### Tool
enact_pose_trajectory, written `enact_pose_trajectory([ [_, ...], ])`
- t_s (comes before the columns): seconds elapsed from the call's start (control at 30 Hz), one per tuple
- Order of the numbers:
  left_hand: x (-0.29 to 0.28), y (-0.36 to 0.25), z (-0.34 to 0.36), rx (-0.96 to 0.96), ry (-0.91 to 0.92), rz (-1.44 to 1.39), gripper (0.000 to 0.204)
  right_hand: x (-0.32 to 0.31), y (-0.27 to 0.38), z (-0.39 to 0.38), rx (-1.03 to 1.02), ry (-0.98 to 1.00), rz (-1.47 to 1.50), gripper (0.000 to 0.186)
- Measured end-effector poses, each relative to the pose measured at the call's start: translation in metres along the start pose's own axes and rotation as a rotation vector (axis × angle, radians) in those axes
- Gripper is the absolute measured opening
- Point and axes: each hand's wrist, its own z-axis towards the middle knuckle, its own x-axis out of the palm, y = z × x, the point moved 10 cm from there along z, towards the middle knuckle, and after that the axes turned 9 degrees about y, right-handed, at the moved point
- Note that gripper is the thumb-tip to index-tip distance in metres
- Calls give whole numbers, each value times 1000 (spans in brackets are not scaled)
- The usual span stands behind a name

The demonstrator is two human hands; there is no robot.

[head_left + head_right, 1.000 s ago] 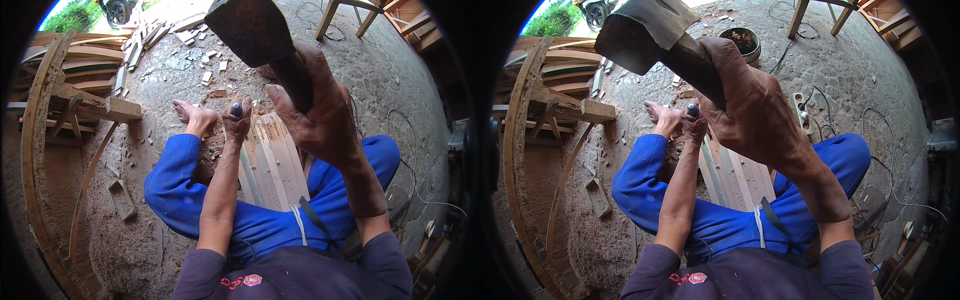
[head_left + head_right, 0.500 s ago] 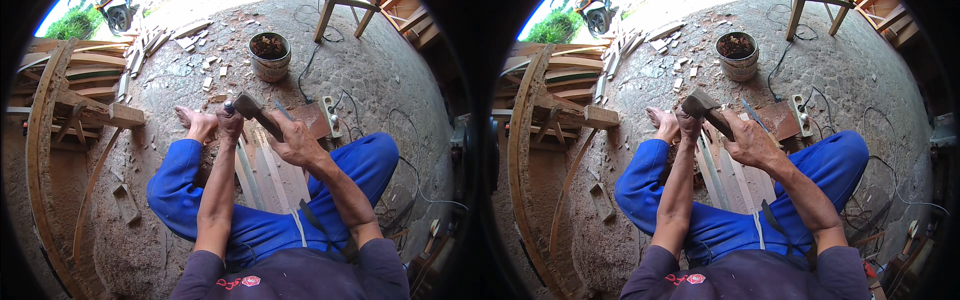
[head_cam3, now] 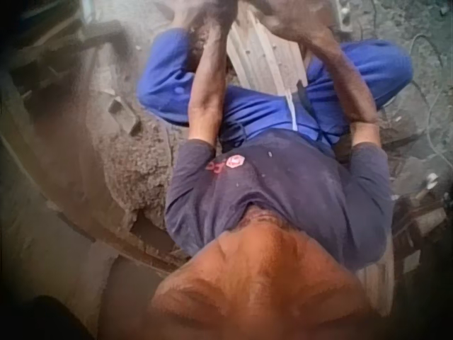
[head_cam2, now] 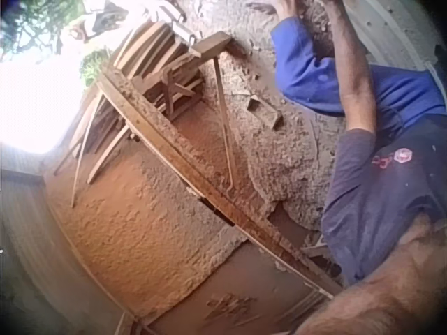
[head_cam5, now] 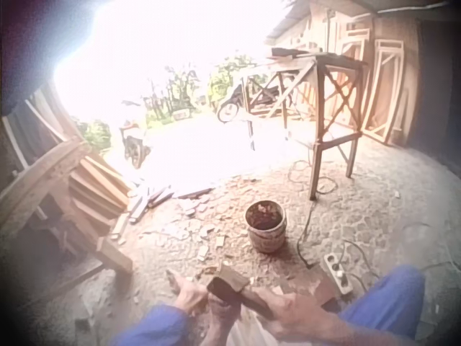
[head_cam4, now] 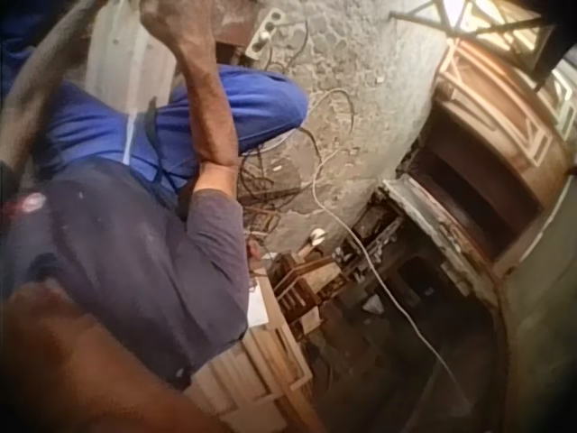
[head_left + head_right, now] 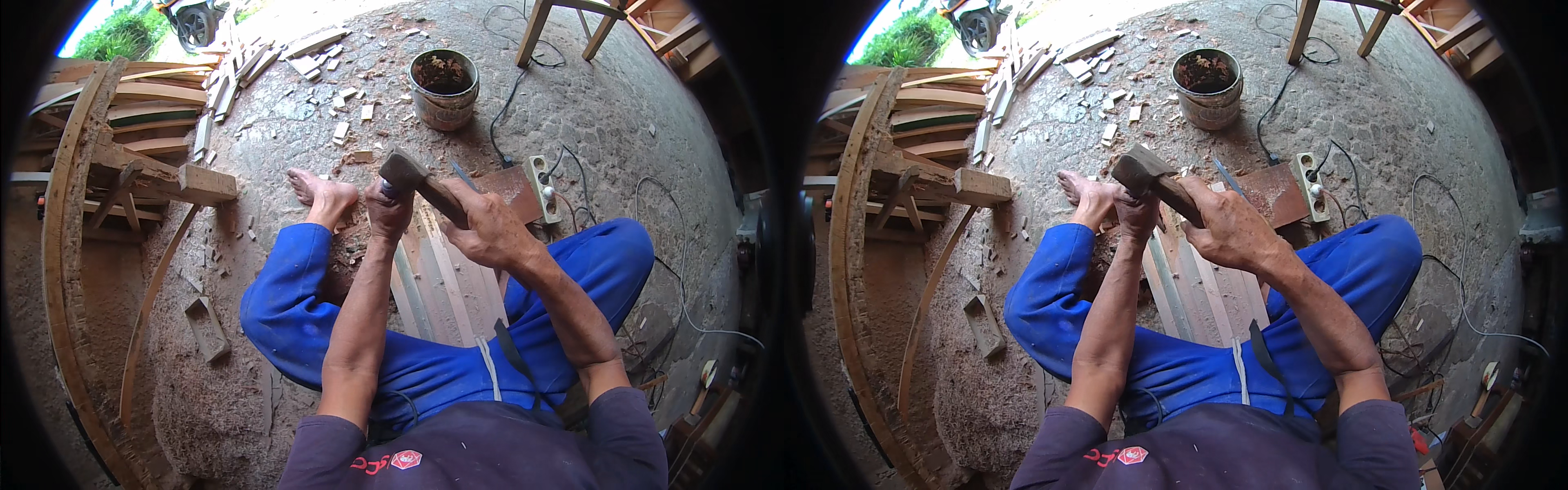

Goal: The person sits on the floor and uses a hammer and chisel to carve a small piece of wood. They repeatedly strike the chisel to remove wood chips, occasionally adjusting the wood's position. The task continues without a visible final state or destination for the carved piece.

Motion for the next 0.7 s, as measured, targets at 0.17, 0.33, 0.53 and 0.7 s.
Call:
enact_pose_trajectory([
  [0.17,-6,37,-8,-54,84,-6,7,-23,69,14,-116,1,-305,41],
  [0.33,2,-3,-33,92,19,130,16,14,15,22,43,236,-551,37],
  [0.53,-5,40,-36,-88,72,71,11,-33,83,14,-292,-59,-377,41],
  [0.7,12,36,-37,-185,126,-127,18,-32,73,5,-256,-194,-342,43],
])
